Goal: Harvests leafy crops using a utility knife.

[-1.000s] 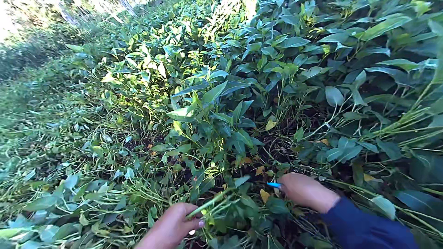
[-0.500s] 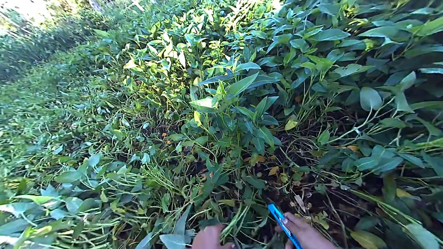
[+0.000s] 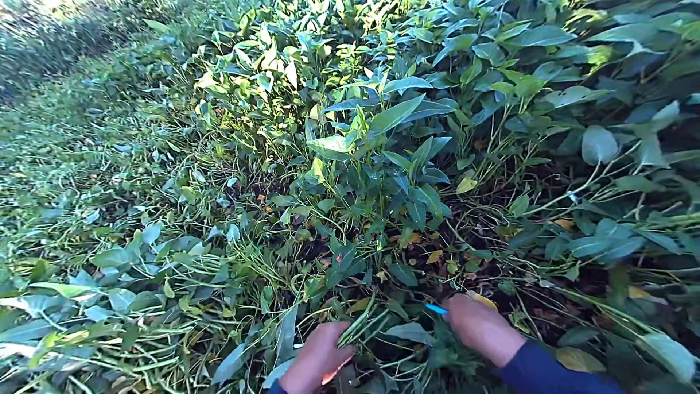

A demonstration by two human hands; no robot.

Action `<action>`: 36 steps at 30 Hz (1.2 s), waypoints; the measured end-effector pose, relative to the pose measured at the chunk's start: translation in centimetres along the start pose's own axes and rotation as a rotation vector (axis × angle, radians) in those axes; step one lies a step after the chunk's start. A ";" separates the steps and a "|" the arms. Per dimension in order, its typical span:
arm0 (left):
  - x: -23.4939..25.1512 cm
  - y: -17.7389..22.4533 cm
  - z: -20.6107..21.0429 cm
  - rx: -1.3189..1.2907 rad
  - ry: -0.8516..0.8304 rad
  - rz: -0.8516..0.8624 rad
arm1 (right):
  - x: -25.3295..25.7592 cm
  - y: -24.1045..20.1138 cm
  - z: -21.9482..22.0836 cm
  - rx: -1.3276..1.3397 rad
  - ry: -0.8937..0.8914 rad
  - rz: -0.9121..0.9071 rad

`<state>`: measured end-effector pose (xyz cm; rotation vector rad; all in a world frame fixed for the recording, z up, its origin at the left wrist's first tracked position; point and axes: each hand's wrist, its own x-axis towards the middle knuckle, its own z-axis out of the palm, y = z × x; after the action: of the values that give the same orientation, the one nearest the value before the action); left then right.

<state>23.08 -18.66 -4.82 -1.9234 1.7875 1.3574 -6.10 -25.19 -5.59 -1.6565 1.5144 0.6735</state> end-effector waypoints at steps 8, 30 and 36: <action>-2.8 -3.0 -4.2 -0.538 0.173 0.132 | -0.6 9.5 3.7 0.943 -0.060 -0.233; -2.2 -2.2 -3.1 -0.400 0.022 -0.038 | -0.5 5.7 5.1 0.927 -0.198 -0.318; -3.7 -3.0 -1.9 -0.441 0.071 -0.057 | -0.4 -1.4 0.8 0.282 0.009 -0.229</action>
<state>27.16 -16.55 -2.43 -2.2371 1.5413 1.8031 -4.65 -24.31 -5.48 -1.5837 1.3306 0.3143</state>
